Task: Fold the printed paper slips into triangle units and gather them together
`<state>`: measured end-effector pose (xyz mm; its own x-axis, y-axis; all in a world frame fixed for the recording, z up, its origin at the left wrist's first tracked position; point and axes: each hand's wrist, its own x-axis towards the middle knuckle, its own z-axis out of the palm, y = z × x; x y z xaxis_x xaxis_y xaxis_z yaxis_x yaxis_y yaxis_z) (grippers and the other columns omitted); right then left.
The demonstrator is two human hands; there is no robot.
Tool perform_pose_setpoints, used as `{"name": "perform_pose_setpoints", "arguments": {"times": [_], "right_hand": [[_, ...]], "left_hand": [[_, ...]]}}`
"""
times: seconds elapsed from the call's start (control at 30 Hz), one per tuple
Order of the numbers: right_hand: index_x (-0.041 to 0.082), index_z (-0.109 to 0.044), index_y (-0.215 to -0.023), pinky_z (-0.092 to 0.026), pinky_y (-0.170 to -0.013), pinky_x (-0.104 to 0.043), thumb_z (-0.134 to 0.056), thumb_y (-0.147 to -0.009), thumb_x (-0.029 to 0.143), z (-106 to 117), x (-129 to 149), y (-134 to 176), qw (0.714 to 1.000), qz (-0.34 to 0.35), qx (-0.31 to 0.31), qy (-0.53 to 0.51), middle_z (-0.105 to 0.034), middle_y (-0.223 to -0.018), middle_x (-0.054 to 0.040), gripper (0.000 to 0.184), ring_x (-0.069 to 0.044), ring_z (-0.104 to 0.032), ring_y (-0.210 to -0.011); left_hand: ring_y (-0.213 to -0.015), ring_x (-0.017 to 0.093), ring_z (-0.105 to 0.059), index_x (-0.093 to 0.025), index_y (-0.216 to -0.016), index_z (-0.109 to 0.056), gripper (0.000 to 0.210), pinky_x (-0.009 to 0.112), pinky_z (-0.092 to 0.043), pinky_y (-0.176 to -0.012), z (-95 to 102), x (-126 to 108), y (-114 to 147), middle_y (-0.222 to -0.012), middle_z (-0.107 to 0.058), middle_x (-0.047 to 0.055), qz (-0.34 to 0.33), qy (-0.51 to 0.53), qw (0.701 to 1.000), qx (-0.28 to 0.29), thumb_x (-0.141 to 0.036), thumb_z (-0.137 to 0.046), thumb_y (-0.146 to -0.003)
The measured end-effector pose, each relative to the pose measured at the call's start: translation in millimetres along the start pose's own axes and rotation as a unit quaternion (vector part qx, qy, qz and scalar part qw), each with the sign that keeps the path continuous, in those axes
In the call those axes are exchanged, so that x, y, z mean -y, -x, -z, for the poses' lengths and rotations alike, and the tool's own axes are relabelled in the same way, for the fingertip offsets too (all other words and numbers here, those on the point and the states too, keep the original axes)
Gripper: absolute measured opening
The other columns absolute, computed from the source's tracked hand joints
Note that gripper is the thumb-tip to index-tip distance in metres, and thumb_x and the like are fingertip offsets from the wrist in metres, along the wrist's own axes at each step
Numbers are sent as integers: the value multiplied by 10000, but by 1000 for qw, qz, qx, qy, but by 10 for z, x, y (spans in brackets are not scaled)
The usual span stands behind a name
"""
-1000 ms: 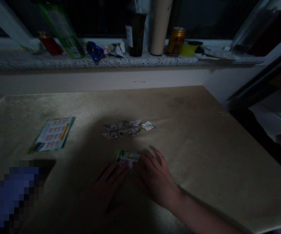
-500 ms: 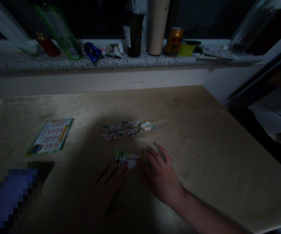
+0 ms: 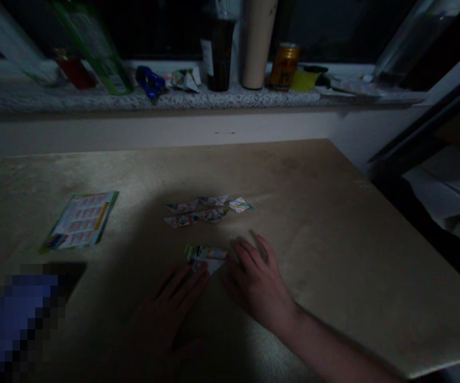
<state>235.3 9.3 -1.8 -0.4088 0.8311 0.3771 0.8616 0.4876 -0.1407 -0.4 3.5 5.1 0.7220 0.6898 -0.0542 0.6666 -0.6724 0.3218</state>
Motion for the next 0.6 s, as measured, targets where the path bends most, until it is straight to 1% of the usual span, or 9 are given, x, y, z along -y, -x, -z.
{"name": "perform_pose_setpoints", "arguments": {"times": [0.13, 0.27, 0.4, 0.6], "right_hand": [[195, -612, -1132, -235, -1081, -536, -532, -877, 306, -20, 25, -2, 1000, 23, 2, 7, -612, -1209, -83, 290, -253, -489, -1182], [220, -631, -1093, -220, -1097, -510, -520, -884, 368, -22, 45, -3, 999, 40, 13, -17, -592, -1252, -58, 278, -244, -462, -1217], [194, -621, -1105, -178, -1117, -498, -513, -890, 361, -24, 54, 5, 999, 40, 11, -28, -588, -1262, -65, 292, -235, -436, -1245], [181, -600, -1132, -151, -1127, -508, -528, -872, 411, -22, 71, -9, 995, 84, 32, -35, -566, -1293, -68, 355, -241, -429, -1252]], "left_hand": [[-1361, 300, -234, -248, -1479, -74, 834, 494, -197, -1106, -27, 11, 3, -1518, -243, 23, -4, 3, 1000, -3, -583, -486, -836], [-1365, 296, -224, -254, -1479, -67, 861, 485, -183, -1114, -37, 17, 10, -1525, -223, 5, 3, -2, 1000, 7, -577, -517, -819], [-1363, 294, -228, -246, -1478, -78, 846, 485, -173, -1114, -29, 12, 12, -1526, -218, 10, -2, -5, 1000, 8, -587, -495, -827], [-1369, 290, -211, -232, -1480, -70, 851, 470, -146, -1121, -17, 3, 13, -1526, -218, 14, 1, -7, 1000, 5, -567, -504, -829]]}}
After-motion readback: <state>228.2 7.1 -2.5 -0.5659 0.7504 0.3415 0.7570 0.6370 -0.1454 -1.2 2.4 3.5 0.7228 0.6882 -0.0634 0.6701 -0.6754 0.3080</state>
